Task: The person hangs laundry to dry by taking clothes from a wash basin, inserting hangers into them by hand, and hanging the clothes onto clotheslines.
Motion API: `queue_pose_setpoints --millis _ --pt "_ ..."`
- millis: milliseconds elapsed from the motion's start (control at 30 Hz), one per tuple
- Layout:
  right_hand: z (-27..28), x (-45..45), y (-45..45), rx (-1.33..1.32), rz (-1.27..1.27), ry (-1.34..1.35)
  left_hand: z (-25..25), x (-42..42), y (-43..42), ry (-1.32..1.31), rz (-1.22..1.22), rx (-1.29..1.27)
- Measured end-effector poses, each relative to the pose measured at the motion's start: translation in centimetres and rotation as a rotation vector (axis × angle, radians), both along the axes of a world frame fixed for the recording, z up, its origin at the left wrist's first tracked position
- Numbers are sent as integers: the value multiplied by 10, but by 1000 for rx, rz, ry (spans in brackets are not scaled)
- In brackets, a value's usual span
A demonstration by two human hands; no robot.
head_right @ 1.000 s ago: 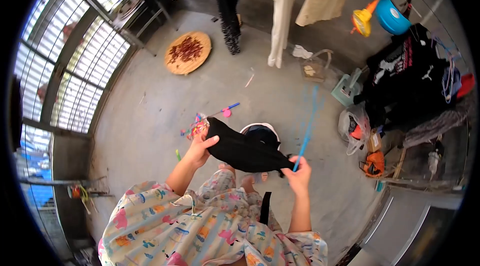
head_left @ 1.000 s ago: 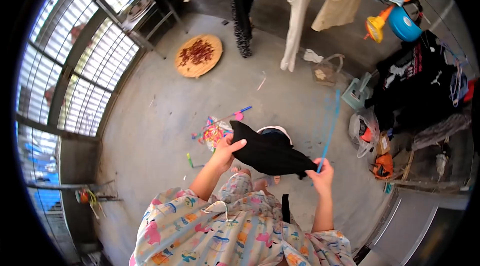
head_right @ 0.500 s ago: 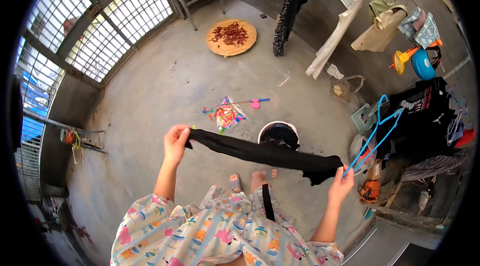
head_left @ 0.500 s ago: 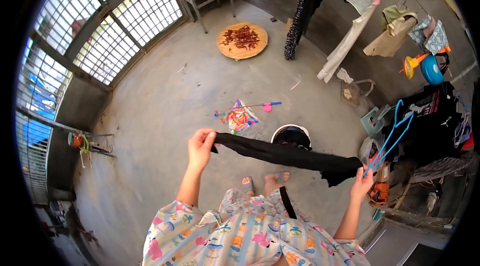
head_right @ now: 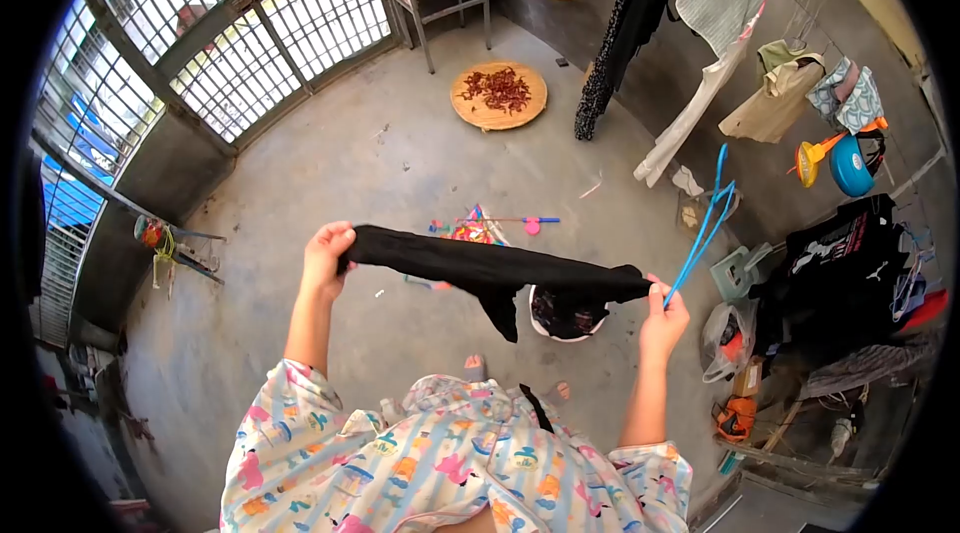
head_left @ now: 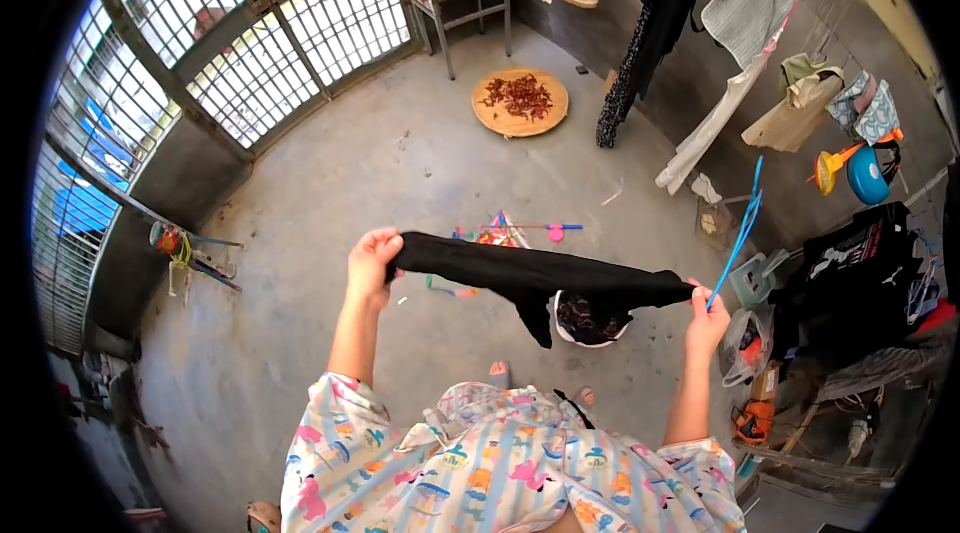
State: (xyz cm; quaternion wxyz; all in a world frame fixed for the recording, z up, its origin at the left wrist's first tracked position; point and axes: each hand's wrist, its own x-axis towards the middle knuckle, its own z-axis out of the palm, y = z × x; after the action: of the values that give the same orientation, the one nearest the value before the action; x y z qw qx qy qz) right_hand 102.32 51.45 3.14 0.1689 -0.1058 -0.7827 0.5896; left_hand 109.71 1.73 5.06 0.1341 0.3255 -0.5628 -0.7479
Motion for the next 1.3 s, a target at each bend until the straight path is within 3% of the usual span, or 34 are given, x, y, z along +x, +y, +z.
queue_pose_setpoints --millis 133,200,233,267,300,333,400,533,600,667,733,800,867,933,1000,1067,1100,1133,1200,1300 --pt "46 -6 14 -102 40 147 66 -19 20 574 14 140" --pt "63 -6 23 -191 85 153 57 -33 56 902 -90 407" --pt "65 -5 24 -280 117 148 37 -35 84 600 100 330" --pt "71 -1 22 -357 127 140 -14 -37 110 364 111 210" --pt "71 3 25 -378 120 94 -43 -31 142 189 -204 162" --pt "70 7 28 -400 114 46 -60 -24 179 -87 -312 302" --pt "64 8 36 -487 182 46 -66 -22 233 -84 -547 324" --pt "53 3 71 -389 145 68 -92 -71 224 -224 -347 302" --pt "69 12 87 -426 94 49 -77 -83 219 -22 -354 376" --pt "85 23 101 -552 108 59 -37 -88 215 182 -469 289" --pt "111 39 103 -676 185 68 -26 -85 212 341 -398 37" --pt "134 47 93 -777 234 82 -92 -78 213 319 -36 -321" --pt "144 55 79 -853 246 75 -130 -57 255 -136 -139 86" --pt "135 55 77 -942 315 54 -164 -38 309 -638 -297 757" --pt "130 51 74 -933 301 0 -152 -25 346 -249 -587 1211" --pt "120 45 81 -930 271 17 -194 -48 360 -21 -626 1116" --pt "116 45 84 -926 260 19 -195 -59 356 4 -653 1236" --pt "116 46 88 -924 240 22 -195 -69 351 52 -657 1117" --pt "117 46 97 -923 204 32 -102 -61 350 127 -531 895" --pt "130 51 105 -917 197 127 -50 -64 326 320 -576 818"
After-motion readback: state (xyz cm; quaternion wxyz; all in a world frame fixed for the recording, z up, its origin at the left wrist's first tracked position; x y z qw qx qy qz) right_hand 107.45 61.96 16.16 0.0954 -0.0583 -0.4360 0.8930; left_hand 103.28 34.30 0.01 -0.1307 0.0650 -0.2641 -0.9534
